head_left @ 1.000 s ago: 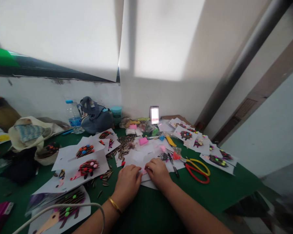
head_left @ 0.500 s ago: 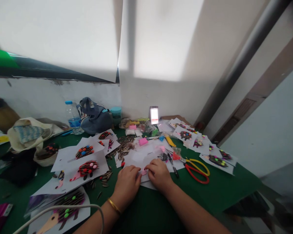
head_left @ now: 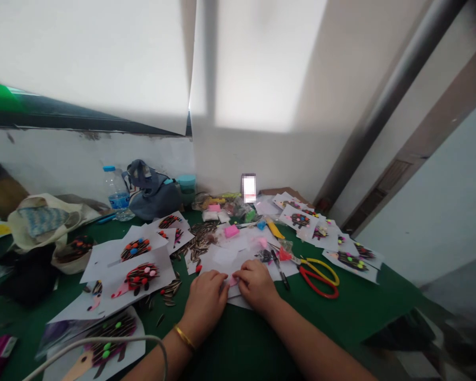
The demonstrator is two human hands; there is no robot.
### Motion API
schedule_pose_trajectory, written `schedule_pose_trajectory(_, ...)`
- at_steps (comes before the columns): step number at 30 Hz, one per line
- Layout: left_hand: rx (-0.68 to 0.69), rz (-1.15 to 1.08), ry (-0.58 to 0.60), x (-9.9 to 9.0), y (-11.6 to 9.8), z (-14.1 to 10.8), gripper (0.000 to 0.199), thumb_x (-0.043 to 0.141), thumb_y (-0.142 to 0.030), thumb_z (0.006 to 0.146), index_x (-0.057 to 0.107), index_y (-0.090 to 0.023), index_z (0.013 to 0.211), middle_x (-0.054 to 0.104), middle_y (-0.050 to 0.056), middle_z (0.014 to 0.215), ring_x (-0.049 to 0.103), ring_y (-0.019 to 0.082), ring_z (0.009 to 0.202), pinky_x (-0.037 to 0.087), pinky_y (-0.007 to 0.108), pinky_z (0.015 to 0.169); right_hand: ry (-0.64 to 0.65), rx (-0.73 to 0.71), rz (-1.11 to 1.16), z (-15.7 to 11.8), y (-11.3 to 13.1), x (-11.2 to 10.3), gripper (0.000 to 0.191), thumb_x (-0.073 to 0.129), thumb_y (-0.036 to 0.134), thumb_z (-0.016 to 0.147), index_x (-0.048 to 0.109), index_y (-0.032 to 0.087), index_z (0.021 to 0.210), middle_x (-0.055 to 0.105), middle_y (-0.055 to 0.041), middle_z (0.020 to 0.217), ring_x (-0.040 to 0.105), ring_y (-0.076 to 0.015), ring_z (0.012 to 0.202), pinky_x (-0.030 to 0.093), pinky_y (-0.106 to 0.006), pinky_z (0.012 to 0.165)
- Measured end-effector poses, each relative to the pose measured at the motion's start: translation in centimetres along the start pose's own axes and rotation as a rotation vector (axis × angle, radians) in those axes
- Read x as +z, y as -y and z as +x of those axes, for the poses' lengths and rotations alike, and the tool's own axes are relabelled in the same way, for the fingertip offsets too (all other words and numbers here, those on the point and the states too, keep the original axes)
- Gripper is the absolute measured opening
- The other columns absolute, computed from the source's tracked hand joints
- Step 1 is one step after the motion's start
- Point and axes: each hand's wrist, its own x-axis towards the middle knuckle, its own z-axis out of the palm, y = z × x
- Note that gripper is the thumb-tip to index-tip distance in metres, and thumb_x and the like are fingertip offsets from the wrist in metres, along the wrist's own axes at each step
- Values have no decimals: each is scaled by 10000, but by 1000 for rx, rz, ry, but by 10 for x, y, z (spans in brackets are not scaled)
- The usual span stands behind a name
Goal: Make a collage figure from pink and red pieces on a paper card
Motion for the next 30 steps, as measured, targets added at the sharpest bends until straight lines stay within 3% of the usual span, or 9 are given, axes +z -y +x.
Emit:
schedule_pose_trajectory(6, -6, 1, -2, -2, -2, -1, 236, 523, -281, 911, 672, -231, 1086, 671, 60, 1039, 590, 226, 997, 398, 365, 894, -198, -52, 50, -1, -3, -12, 321, 508, 89, 800, 694, 216, 1028, 614, -58, 902, 542, -214, 886, 407, -358, 813)
schedule_pose_trajectory(10, -9, -9, 2, -3, -1, -1, 244, 522, -266, 906, 672, -232, 1096, 669, 65, 1058, 592, 231, 1018, 401, 369, 906, -297, 122, -103, 1, -26, -28, 471, 465, 61, 735, 626, 201, 1154, 594, -92, 1094, 504, -268, 1067, 368, -440, 947)
schedule_pose_trajectory(13, -13, -19, 10, -3, 0, 0, 255, 517, -259, 905, 668, -231, 1109, 667, 70, 1067, 593, 232, 1025, 403, 370, 913, -227, 308, -236, 3, -45, -37, 576, 490, 70, 696, 589, 206, 1248, 573, -113, 1177, 474, -311, 1116, 359, -476, 937)
schedule_pose_trajectory(15, -13, -23, 15, -4, 0, 1, 261, 512, -255, 907, 664, -229, 1118, 666, 73, 1068, 594, 232, 1023, 405, 369, 915, -158, 353, -276, 2, -53, -38, 569, 513, 80, 693, 605, 225, 1236, 568, -113, 1215, 468, -324, 1133, 356, -484, 925)
schedule_pose_trajectory(21, -26, -31, 18, -7, -1, -1, 273, 506, -238, 910, 657, -225, 1138, 660, 74, 1090, 591, 229, 1046, 405, 364, 926, -69, 326, -304, 2, -57, -32, 450, 565, 138, 745, 627, 248, 1177, 589, -103, 1226, 478, -331, 1146, 311, -514, 939)
schedule_pose_trajectory(30, -7, -44, 2, -3, 3, -1, 273, 498, -237, 914, 653, -230, 1139, 654, 70, 1084, 590, 227, 1028, 409, 374, 919, 12, 384, -343, 4, -54, -36, 360, 547, 166, 849, 606, 248, 1195, 619, -83, 1223, 484, -298, 1162, 294, -461, 938)
